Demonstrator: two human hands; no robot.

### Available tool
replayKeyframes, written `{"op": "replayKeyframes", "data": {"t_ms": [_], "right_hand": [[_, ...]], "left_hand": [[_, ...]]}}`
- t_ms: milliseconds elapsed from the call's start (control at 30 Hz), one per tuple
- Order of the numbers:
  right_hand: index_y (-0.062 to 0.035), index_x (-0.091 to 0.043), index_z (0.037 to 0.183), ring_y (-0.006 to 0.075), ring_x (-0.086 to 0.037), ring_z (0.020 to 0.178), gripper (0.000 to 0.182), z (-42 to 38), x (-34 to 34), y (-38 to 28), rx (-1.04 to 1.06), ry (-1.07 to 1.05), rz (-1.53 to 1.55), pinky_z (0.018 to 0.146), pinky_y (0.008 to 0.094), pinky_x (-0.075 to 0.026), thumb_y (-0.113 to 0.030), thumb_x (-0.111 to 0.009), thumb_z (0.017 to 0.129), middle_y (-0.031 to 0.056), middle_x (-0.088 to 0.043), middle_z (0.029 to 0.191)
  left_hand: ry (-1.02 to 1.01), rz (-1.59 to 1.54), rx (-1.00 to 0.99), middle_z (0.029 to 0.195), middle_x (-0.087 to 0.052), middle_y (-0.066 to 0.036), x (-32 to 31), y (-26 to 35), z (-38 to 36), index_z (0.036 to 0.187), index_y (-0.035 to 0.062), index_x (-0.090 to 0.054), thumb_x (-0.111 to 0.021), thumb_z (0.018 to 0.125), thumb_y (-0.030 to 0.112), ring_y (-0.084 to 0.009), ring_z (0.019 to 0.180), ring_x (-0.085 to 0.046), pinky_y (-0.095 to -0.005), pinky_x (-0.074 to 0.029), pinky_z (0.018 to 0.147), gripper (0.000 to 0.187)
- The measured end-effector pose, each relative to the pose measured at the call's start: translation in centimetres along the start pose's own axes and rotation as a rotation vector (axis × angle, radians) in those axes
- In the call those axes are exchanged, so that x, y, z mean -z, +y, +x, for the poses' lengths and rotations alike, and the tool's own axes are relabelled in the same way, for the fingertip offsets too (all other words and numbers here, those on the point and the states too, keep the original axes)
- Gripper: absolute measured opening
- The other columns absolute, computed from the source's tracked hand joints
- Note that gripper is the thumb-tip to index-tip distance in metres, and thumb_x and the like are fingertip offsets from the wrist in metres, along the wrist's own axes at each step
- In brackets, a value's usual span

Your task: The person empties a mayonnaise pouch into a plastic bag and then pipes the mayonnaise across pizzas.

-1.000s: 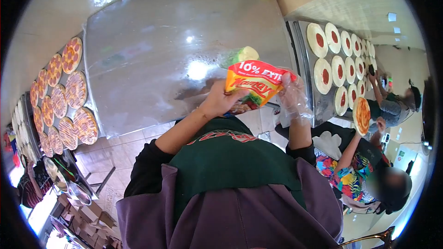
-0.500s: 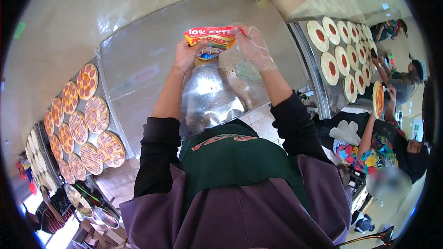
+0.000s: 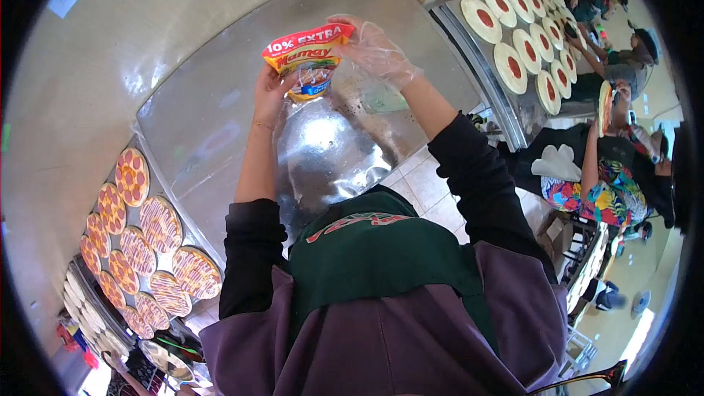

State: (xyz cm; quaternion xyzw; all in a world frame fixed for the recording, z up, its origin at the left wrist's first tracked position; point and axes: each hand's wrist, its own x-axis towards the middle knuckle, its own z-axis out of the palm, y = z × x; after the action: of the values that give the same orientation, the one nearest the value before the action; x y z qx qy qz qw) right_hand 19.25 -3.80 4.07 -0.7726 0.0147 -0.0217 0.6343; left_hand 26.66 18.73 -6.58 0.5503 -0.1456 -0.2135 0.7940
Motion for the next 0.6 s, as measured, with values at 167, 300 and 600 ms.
{"op": "replayKeyframes", "data": {"t_ms": [167, 300, 600], "right_hand": [[0.0013, -0.049, 0.145, 0.0264, -0.060, 0.129, 0.061, -1.6, 3.7, -1.2, 0.086, 0.106, -0.202, 0.111, 0.0369, -0.046, -0.008, -0.072, 0.090, 0.0157, -0.061, 0.140], [0.0022, -0.052, 0.143, 0.0268, -0.060, 0.129, 0.062, -6.4, 9.5, -3.1, 0.141, 0.341, -0.080, 0.112, 0.0383, -0.046, -0.014, -0.077, 0.089, 0.0150, -0.062, 0.139], [0.0003, -0.069, 0.121, 0.0148, -0.070, 0.082, 0.040, -19.3, 15.7, 16.8, -0.663, 0.892, 0.011, 0.073, 0.0305, -0.055, -0.028, -0.073, 0.092, 0.0057, -0.074, 0.093]], "left_hand": [[0.018, -0.020, -0.060, 0.138, -0.060, -0.010, -0.1, -1.1, -0.3, 0.144, 0.0026, -0.046, -0.067, 0.078, -0.015, -0.0257, 0.135, -0.052, -0.0388, -0.043, 0.113, 0.072], [0.342, 0.197, -0.117, 0.128, -0.063, -0.010, -0.3, -3.1, -2.7, 0.136, 0.0040, -0.049, -0.062, 0.080, -0.009, -0.0239, 0.122, -0.060, -0.0351, -0.050, 0.102, 0.059], [0.211, -0.265, 0.726, 0.116, -0.065, -0.016, -9.5, -10.2, -7.9, 0.121, 0.0027, -0.053, -0.062, 0.099, 0.033, -0.0302, 0.104, -0.066, -0.0448, -0.056, 0.090, 0.038]]}}
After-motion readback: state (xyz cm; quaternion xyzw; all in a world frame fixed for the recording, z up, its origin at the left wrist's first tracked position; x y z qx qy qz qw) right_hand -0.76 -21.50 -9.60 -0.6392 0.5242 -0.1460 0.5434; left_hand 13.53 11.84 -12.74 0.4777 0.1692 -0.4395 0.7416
